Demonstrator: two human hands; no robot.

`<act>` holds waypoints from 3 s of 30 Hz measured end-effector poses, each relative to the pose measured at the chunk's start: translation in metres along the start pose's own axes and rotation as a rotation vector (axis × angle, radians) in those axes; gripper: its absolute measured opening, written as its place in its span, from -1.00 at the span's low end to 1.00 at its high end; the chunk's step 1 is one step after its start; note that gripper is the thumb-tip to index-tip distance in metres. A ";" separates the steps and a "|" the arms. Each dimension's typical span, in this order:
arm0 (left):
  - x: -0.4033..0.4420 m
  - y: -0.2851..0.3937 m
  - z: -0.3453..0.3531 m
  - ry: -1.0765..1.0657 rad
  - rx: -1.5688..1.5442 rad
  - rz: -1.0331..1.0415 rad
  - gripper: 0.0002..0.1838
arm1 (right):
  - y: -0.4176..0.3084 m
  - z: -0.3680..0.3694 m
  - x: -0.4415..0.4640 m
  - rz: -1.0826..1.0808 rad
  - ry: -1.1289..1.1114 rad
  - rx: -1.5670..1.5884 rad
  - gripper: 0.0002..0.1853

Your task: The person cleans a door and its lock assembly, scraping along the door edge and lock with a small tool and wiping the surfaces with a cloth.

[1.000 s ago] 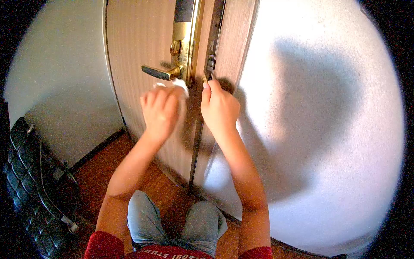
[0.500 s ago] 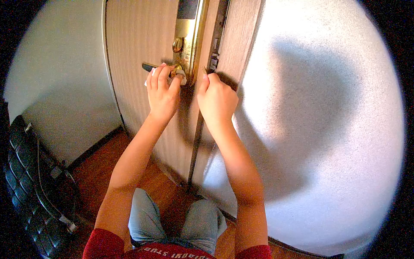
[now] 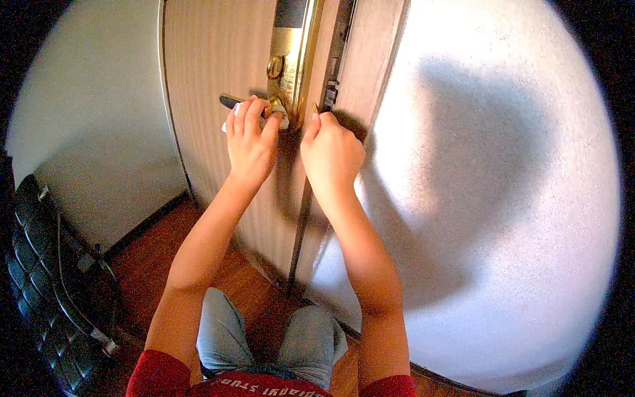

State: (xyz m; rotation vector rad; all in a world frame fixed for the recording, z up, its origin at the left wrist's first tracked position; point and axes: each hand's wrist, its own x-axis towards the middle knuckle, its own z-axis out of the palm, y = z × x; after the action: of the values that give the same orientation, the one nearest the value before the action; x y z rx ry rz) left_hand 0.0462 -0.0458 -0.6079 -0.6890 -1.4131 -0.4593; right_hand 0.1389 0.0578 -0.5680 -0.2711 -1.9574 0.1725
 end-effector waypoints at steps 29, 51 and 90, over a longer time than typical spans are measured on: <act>0.001 0.003 -0.003 -0.011 -0.014 -0.033 -0.74 | -0.001 0.000 -0.004 0.004 0.013 -0.052 -0.71; 0.001 0.004 -0.002 -0.026 -0.029 -0.035 -0.73 | -0.005 -0.004 0.000 -0.044 0.041 -0.110 -0.70; 0.044 0.020 -0.003 0.063 -0.074 -0.050 -0.86 | 0.056 -0.003 -0.020 0.033 0.263 0.273 -0.82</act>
State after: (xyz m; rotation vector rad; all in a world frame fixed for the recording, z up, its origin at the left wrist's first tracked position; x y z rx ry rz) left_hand 0.0670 -0.0289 -0.5679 -0.6943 -1.3613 -0.5701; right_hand 0.1557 0.1068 -0.5986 -0.1381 -1.6474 0.4014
